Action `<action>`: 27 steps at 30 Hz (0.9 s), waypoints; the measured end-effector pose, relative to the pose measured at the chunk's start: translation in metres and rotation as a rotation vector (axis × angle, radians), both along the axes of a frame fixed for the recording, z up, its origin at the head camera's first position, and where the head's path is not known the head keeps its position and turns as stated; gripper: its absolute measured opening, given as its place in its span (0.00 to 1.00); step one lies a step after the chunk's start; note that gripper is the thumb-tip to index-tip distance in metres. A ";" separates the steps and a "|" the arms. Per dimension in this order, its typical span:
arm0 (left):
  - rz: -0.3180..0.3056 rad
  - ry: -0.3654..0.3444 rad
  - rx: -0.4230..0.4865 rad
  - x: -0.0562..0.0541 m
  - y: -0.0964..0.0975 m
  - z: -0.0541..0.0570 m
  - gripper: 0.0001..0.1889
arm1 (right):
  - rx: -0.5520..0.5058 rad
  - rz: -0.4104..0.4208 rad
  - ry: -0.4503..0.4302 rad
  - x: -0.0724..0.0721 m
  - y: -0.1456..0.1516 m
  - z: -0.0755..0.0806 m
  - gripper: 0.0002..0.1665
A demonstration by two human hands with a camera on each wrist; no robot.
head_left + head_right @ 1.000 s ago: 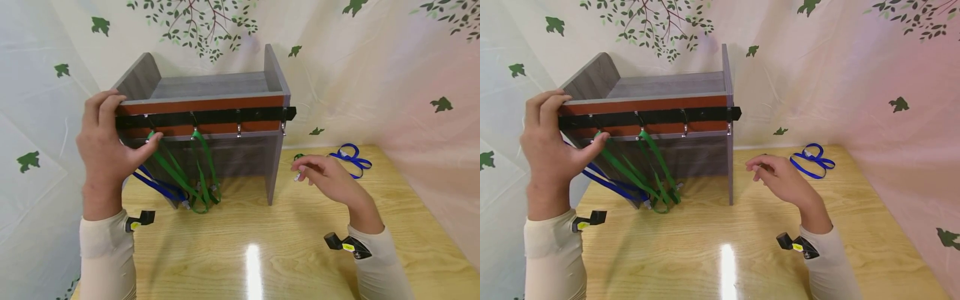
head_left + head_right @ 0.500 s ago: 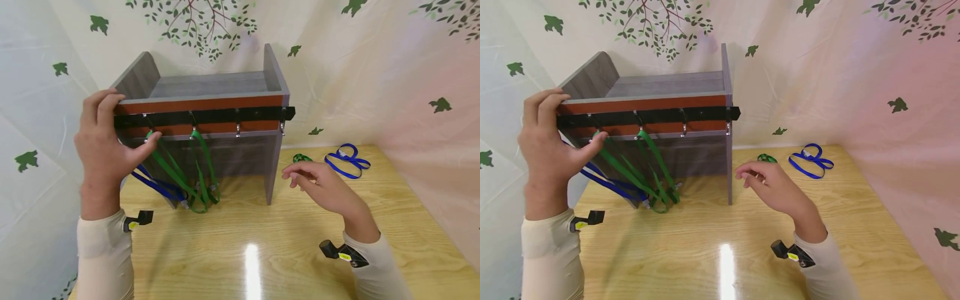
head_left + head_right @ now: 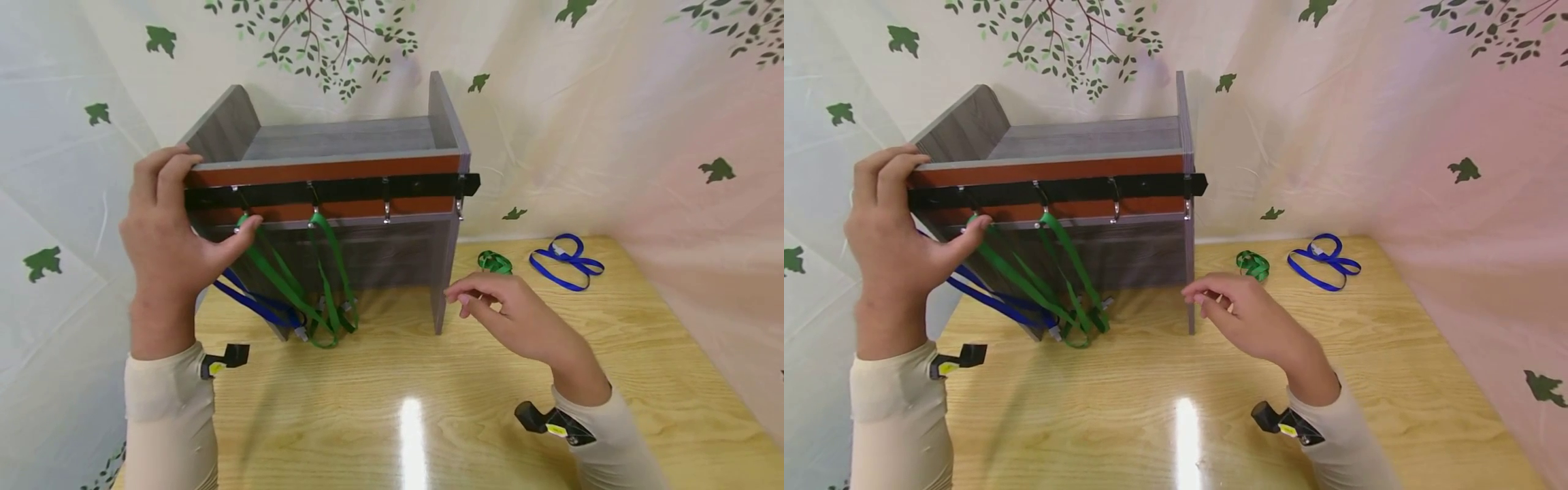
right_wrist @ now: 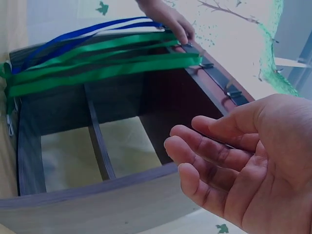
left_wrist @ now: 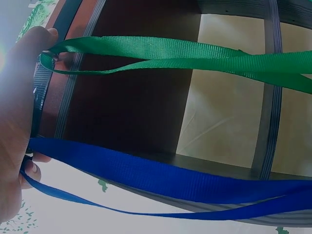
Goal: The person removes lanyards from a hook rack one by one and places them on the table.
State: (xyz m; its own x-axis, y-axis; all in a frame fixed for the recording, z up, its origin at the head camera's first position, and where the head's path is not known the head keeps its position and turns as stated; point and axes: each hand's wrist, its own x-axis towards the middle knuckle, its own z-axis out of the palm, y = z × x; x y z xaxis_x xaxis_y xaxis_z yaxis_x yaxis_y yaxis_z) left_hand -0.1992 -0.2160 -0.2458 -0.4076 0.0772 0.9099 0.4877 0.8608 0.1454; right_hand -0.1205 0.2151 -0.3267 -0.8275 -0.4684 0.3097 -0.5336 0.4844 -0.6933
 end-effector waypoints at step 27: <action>-0.005 -0.014 -0.024 0.002 -0.002 0.002 0.47 | -0.010 0.068 0.049 0.010 -0.047 -0.017 0.25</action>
